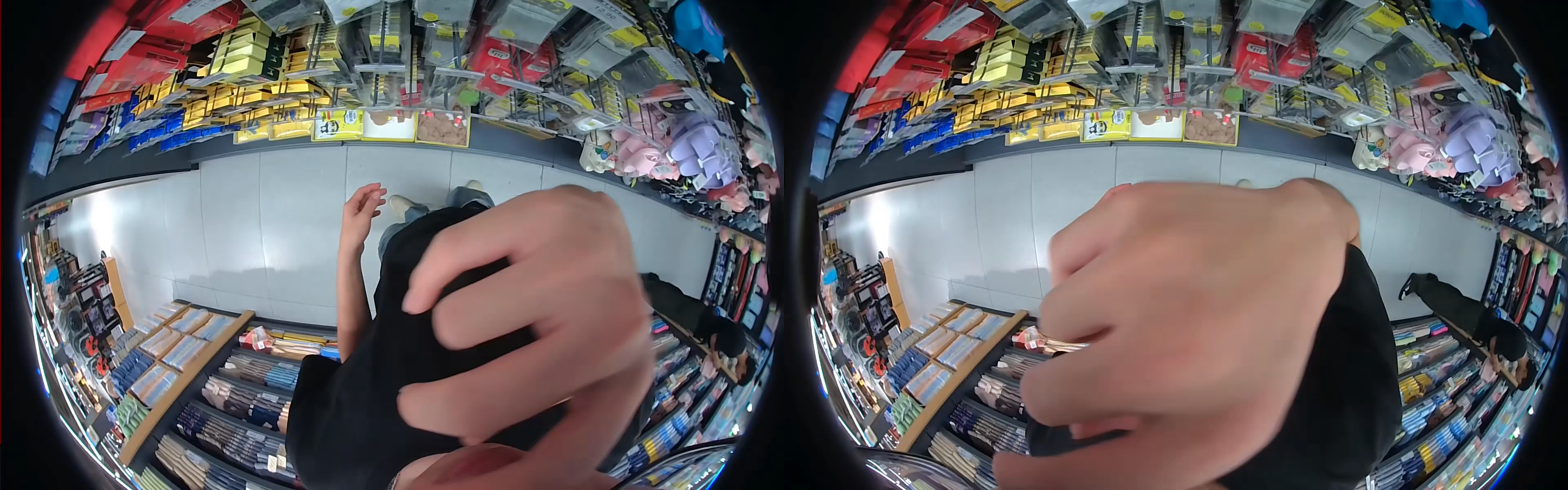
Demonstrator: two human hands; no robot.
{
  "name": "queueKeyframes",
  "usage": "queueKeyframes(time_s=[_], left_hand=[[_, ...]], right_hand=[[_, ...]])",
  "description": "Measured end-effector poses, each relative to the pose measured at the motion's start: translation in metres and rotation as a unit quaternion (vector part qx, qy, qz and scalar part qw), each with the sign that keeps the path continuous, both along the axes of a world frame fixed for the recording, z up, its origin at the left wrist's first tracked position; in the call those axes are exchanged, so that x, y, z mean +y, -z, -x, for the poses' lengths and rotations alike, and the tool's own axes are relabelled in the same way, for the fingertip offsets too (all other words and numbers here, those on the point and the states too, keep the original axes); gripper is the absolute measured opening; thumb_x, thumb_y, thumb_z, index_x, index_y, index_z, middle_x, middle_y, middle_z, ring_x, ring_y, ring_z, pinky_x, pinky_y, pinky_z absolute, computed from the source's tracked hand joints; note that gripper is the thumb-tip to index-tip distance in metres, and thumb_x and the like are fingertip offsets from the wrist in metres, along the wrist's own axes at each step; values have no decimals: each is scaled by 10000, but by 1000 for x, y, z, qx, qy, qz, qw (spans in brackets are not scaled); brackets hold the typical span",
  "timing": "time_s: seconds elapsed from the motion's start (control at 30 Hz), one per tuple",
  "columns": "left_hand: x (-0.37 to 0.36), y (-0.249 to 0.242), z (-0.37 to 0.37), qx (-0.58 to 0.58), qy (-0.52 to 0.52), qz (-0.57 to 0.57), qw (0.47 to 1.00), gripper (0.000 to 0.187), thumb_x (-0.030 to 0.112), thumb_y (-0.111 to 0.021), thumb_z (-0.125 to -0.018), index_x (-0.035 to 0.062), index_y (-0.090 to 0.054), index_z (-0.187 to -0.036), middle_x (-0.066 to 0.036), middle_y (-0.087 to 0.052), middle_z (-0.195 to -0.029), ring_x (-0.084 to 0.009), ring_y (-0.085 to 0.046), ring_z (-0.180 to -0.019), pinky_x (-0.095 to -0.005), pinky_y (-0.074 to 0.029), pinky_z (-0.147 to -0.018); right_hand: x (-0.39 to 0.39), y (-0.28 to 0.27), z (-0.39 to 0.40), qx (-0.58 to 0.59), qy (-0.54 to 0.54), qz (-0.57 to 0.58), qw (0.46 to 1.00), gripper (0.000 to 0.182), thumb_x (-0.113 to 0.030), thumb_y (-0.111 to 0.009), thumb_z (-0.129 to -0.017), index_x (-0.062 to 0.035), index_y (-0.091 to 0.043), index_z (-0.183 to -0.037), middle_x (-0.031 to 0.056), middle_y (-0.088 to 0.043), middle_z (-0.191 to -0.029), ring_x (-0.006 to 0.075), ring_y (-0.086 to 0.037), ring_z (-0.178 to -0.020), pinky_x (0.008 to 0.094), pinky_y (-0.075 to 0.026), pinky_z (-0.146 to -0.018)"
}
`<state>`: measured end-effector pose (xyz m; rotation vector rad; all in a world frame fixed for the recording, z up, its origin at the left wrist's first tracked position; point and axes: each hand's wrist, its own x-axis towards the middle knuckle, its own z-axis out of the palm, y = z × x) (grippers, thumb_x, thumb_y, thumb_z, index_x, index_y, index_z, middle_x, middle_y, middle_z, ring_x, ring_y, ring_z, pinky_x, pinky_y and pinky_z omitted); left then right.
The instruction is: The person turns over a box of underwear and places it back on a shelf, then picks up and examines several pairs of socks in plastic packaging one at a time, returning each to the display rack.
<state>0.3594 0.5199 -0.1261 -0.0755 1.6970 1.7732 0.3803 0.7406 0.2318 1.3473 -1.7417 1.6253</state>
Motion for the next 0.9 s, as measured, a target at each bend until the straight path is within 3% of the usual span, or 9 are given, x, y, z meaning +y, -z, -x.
queueKeyframes(time_s=[0.17,0.27,0.3,0.33,0.37,0.5,0.63,0.73,0.9], left_hand=[[3,-17,3,-11,-18,68,997,290,213,-553,-937,59,-590,-1180,-59,-662,-1087,-150,-617,-949,-284,-467,-783],[7,-11,14,17,42,48,998,292,214,-548,-938,55,-590,-1179,-64,-660,-1093,-152,-618,-950,-284,-468,-789],[9,-10,18,15,49,47,998,292,214,-548,-938,55,-590,-1179,-64,-660,-1093,-152,-618,-950,-284,-468,-789],[14,-9,23,18,56,39,998,295,216,-548,-938,52,-589,-1179,-67,-660,-1093,-152,-618,-950,-285,-469,-792],[19,-9,27,19,62,31,997,298,218,-548,-938,48,-588,-1179,-69,-660,-1093,-152,-618,-950,-285,-470,-794],[56,-16,53,44,61,22,997,311,230,-556,-934,44,-586,-1182,-73,-657,-1096,-153,-610,-959,-291,-474,-793],[117,-2,94,83,96,32,991,306,219,-557,-934,41,-585,-1181,-74,-659,-1089,-153,-613,-954,-289,-480,-778],[162,30,130,152,106,69,980,327,212,-594,-905,25,-584,-1173,-88,-664,-1068,-165,-624,-929,-298,-490,-757],[215,72,166,257,86,133,953,514,210,-673,-811,4,-503,-1250,-135,-643,-1081,-200,-640,-904,-315,-501,-768]], right_hand=[[-10,19,-6,110,97,64,987,179,-80,-560,-819,-215,-668,-864,13,-680,-759,117,-407,-436,302,-526,-505],[18,55,-25,-141,90,40,985,182,-119,-496,-861,-78,-654,-780,49,-669,-721,162,-543,-506,299,-509,-477],[12,69,-18,-173,104,133,970,248,-121,-481,-878,1,-628,-721,68,-638,-663,197,-589,-555,285,-499,-498],[35,92,-13,-244,79,31,966,212,-109,-506,-930,-2,-614,-1078,92,-664,-915,180,-658,-788,279,-500,-599],[25,126,-10,-336,179,85,921,189,-92,-488,-935,0,-642,-992,88,-647,-763,138,-579,-591,264,-480,-563],[68,329,-9,-582,235,76,774,249,-88,-500,-942,-34,-571,-1174,78,-660,-935,113,-606,-761,253,-493,-659],[109,425,-15,-722,338,27,603,334,-107,-545,-890,-72,-560,-1222,61,-672,-995,120,-605,-802,295,-507,-718],[146,495,13,-566,400,-168,701,402,-127,-539,-865,-73,-521,-1263,109,-664,-1059,218,-637,-885,345,-504,-810],[171,486,74,-495,499,-134,699,497,-111,-528,-839,-84,-451,-1329,187,-614,-1147,334,-606,-1028,379,-469,-895]])
